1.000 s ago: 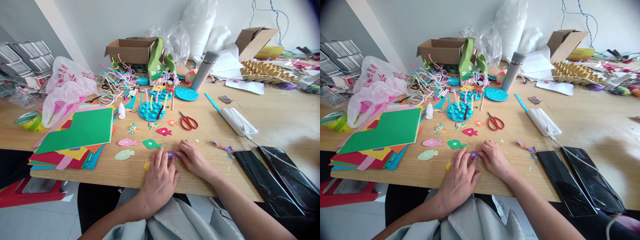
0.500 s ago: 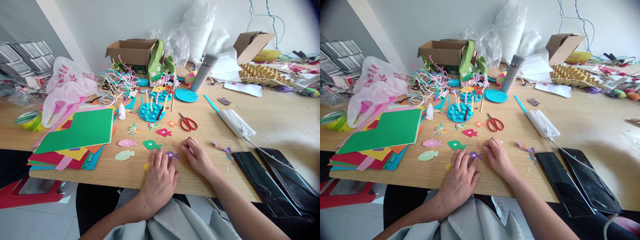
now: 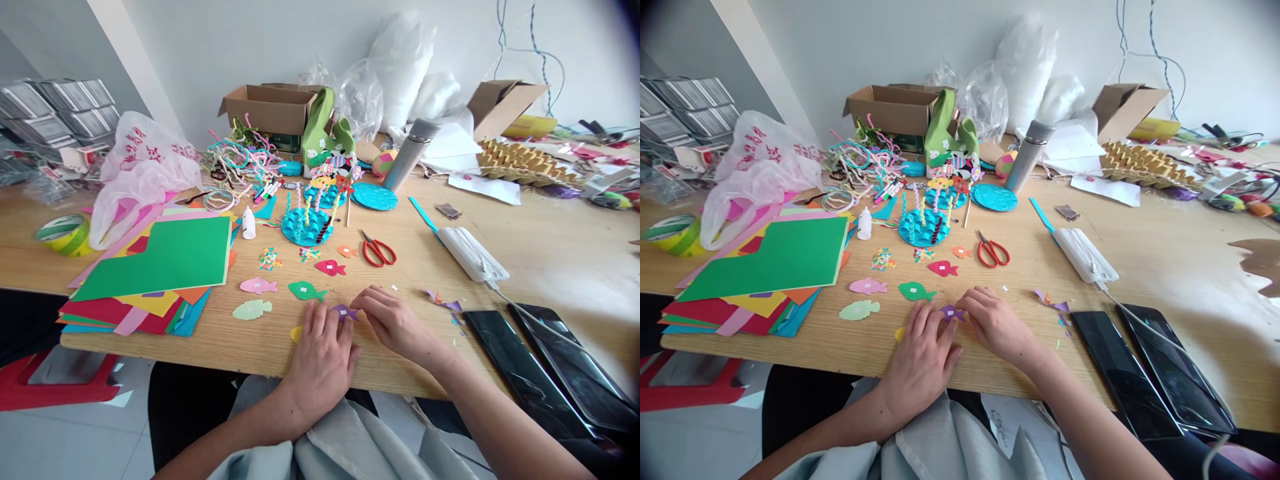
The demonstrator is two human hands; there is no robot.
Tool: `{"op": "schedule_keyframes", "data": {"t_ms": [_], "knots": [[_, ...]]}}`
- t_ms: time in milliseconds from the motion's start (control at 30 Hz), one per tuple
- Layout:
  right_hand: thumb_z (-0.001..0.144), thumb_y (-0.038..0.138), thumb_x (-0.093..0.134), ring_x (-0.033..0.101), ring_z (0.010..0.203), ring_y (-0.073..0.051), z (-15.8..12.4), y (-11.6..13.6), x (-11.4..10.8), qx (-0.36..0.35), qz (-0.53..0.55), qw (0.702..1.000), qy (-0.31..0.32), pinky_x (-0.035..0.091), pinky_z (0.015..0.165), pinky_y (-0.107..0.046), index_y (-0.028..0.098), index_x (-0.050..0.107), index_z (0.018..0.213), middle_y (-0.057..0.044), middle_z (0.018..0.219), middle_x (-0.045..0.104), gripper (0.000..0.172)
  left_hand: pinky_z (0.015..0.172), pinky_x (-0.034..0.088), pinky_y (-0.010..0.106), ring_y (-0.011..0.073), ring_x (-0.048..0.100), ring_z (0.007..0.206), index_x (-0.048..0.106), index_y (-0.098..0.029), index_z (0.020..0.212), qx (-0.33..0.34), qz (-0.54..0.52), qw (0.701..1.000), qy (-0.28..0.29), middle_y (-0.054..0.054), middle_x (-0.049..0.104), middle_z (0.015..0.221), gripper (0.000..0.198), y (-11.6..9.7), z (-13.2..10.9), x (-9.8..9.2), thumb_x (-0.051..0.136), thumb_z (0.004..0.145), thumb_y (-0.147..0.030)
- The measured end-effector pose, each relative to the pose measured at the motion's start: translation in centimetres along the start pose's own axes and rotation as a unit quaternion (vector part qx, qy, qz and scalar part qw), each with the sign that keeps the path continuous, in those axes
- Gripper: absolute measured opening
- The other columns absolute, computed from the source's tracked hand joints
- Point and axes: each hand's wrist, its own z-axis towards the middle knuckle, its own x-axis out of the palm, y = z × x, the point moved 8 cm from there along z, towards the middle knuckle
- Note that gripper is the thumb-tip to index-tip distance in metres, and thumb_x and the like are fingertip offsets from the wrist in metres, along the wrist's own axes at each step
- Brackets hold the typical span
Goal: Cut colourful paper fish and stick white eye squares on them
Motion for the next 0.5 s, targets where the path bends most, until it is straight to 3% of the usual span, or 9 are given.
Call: {"op": "schedule_keyframes", "data": {"t_ms": [167, 333, 500], "knots": [[0.096, 0.017, 0.038, 0.055, 0.081, -0.021, 0.4, 0.9, 1.1, -0.061, -0.075, 0.993, 0.066, 0.042, 0.071, -0.034, 0.018, 0.062, 0.102, -0.009, 0.086, 0.063, 0.024, 0.112, 0.030, 0.055, 0.0339, 0.040, 0.130, 0.054, -0.013, 0.127, -0.002, 0.003, 1.000, -0.003, 0.014, 0.053, 0.124, 0.044, 0.1, -0.1, 0.2, 0.045, 0.093, -0.038], [0.097, 0.018, 0.037, 0.048, 0.074, -0.019, 0.5, 0.7, 1.8, -0.089, -0.138, 0.984, 0.076, 0.036, 0.068, -0.033, 0.018, 0.061, 0.085, -0.007, 0.078, 0.059, 0.027, 0.112, 0.031, 0.054, 0.0338, 0.039, 0.130, 0.057, -0.013, 0.124, 0.001, 0.001, 1.000, -0.006, 0.014, 0.053, 0.124, 0.042, 0.0, 0.0, 0.0, 0.048, 0.091, -0.038], [0.096, 0.017, 0.038, 0.047, 0.073, -0.019, 1.0, 1.0, 1.8, -0.093, -0.127, 0.985, 0.063, 0.034, 0.067, -0.033, 0.018, 0.060, 0.081, -0.007, 0.074, 0.057, 0.027, 0.112, 0.031, 0.054, 0.0335, 0.040, 0.129, 0.059, -0.013, 0.120, -0.001, 0.006, 1.000, -0.004, 0.015, 0.053, 0.124, 0.040, 0.0, 0.0, 0.0, 0.050, 0.091, -0.037]]}}
